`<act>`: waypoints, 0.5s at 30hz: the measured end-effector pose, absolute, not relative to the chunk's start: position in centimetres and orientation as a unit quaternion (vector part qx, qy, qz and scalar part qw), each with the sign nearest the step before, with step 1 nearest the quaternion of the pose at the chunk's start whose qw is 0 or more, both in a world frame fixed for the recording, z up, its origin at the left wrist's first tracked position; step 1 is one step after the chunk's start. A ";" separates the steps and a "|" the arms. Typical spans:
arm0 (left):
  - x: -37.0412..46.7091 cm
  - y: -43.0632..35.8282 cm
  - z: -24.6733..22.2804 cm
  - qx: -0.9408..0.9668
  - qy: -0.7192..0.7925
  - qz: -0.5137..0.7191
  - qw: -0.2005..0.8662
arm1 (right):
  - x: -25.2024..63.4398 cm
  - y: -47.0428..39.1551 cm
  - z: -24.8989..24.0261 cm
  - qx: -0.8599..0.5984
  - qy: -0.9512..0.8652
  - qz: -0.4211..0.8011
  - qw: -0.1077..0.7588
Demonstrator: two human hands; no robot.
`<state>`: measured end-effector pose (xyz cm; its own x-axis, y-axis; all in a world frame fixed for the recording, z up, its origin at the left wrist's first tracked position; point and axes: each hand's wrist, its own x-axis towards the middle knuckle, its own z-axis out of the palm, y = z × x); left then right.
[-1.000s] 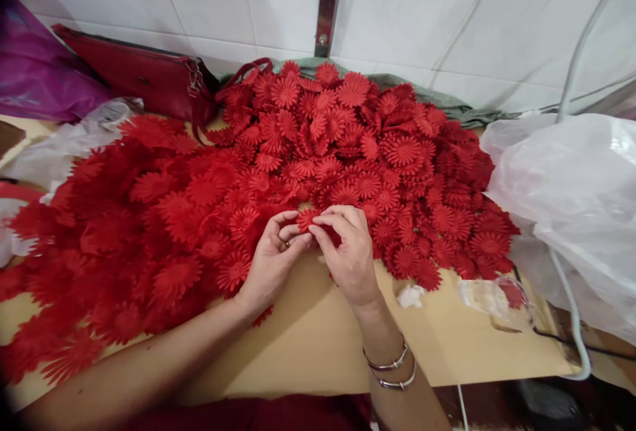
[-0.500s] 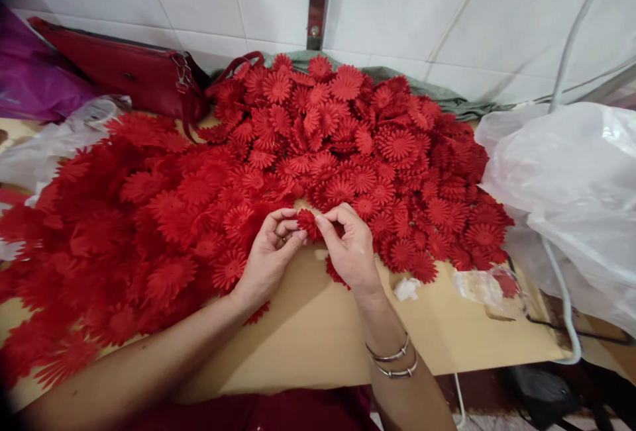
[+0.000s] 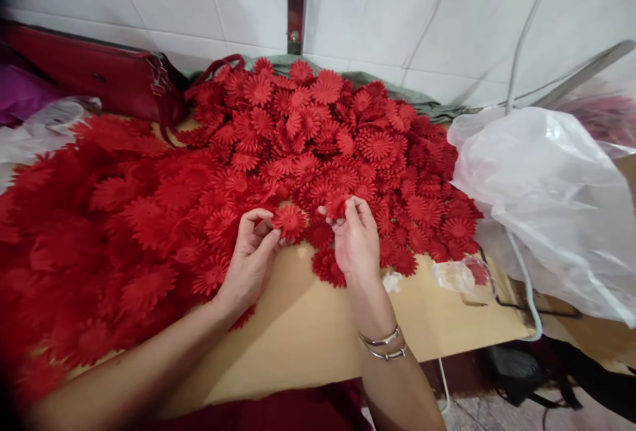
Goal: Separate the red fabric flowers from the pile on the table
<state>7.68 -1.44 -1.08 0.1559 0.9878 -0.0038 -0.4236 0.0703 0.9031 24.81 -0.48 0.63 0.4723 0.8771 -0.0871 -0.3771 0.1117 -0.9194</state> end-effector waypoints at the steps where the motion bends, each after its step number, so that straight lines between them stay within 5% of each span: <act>1: 7.6 -1.4 -1.1 0.417 0.357 0.545 0.634 | 24.9 -0.5 0.7 -0.487 -0.246 0.456 0.703; 7: 7.6 -1.5 -0.9 0.432 0.369 0.514 0.643 | 24.8 -0.5 1.0 -0.473 -0.258 0.474 0.696; 15: 8.0 -1.4 -0.9 0.405 0.360 0.520 0.660 | 23.8 -1.3 2.1 -0.516 -0.416 0.139 0.736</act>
<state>7.95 -1.40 -0.89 0.1991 0.9784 -0.0548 -0.3949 0.1312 0.9093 23.84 -1.32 2.12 0.6152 0.6338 0.4688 0.2254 0.4284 -0.8750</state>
